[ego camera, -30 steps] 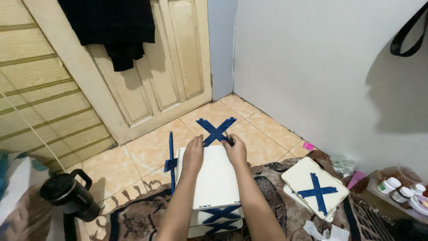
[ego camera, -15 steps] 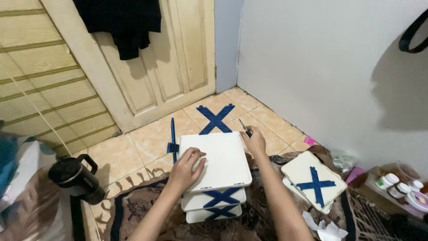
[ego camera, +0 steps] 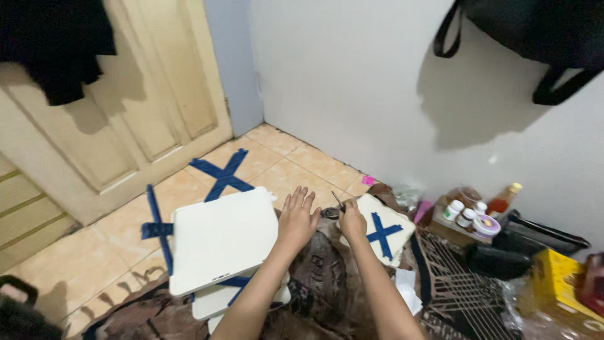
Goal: The person assembles a stack of white plastic trays by attaching blue plastic corner pieces using a screwdriver. They then wipe the top tray with a white cloth and place it back on the stack.
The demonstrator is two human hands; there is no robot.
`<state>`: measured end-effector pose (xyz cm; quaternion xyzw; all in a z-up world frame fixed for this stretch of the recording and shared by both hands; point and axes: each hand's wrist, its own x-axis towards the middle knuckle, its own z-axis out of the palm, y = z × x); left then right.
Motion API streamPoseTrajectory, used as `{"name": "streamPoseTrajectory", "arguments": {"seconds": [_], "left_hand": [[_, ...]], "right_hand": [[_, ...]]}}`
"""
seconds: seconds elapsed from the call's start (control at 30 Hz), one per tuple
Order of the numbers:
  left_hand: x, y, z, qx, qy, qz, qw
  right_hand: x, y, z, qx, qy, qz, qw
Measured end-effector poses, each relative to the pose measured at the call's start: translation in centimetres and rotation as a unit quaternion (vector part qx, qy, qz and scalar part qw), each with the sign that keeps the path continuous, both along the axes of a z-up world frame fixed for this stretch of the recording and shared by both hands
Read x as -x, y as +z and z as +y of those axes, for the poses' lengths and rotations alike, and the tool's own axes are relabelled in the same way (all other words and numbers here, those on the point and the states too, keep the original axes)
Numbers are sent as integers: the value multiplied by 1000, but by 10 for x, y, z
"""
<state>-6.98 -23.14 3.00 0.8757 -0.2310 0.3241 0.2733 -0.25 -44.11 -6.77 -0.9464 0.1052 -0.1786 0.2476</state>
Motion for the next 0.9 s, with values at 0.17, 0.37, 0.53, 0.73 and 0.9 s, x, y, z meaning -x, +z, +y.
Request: {"name": "streamPoseTrajectory", "arguments": {"seconds": [0.17,0.37,0.53,0.73,0.9], "left_hand": [[-41,-40,-80,-24,-20,50,998],[-76,-110,-146,-76,-40,106,991],[-85,-183,-198,-96,-57,218,970],[-86,-263,-226,-139,-69,265,952],[-95,-312,-245,-133,-62,223,964]], "right_hand": [[25,-32,-92,6,-67,-2,998],[48,-75,-173,1,-149,76,986],[56,-126,-207,-1,-229,140,963],[55,-176,-204,-1,-245,123,962],[49,-174,-179,25,-238,142,961]]}}
